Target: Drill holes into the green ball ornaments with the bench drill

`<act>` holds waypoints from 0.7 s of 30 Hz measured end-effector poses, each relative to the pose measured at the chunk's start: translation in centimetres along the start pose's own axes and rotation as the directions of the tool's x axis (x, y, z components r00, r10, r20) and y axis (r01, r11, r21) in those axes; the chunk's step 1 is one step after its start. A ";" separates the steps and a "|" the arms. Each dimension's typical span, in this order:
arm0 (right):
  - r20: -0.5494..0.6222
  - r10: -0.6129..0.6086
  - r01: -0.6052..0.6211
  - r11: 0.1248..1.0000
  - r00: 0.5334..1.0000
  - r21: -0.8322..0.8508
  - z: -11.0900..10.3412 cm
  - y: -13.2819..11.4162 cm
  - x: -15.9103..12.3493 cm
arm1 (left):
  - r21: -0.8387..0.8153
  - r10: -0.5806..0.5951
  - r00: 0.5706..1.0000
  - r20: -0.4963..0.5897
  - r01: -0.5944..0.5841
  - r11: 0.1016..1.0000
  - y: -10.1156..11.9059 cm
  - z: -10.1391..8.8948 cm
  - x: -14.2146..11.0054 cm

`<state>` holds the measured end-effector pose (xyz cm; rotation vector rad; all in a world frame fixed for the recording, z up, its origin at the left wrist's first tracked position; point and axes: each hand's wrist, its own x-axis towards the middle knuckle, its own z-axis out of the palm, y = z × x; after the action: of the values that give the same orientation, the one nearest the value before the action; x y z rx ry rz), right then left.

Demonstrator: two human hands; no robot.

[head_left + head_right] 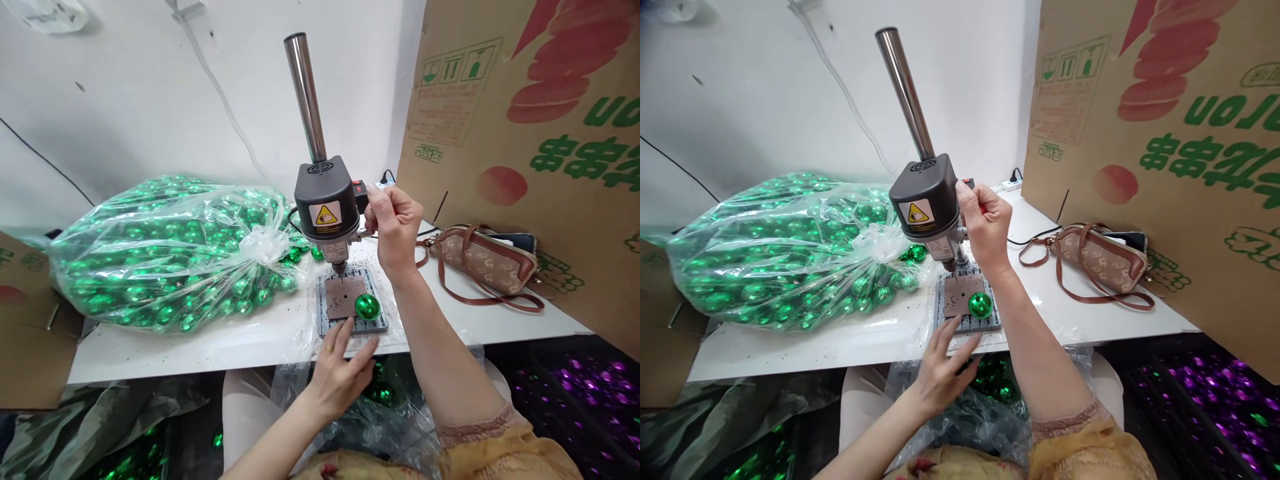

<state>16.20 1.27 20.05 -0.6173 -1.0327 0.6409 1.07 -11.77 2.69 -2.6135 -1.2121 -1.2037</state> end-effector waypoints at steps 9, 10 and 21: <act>0.035 -0.014 0.015 0.999 0.999 -0.035 -0.2 0.1 0.2 | -0.515 -0.371 0.906 0.203 0.421 0.747 0.9 4.1 3.5; 0.041 -0.017 0.019 0.999 0.999 -0.042 -0.2 0.1 0.2 | -0.621 -0.447 0.858 0.253 0.499 0.605 1.8 3.3 3.5; -0.004 -0.036 0.036 0.999 0.999 -0.020 0.0 -0.2 0.2 | -0.748 -0.532 0.526 0.664 0.478 -0.461 4.6 -1.8 4.7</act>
<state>16.35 1.27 20.29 -0.6157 -1.0451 0.5980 4.81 -12.49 8.34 -1.8477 -2.5491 -3.7261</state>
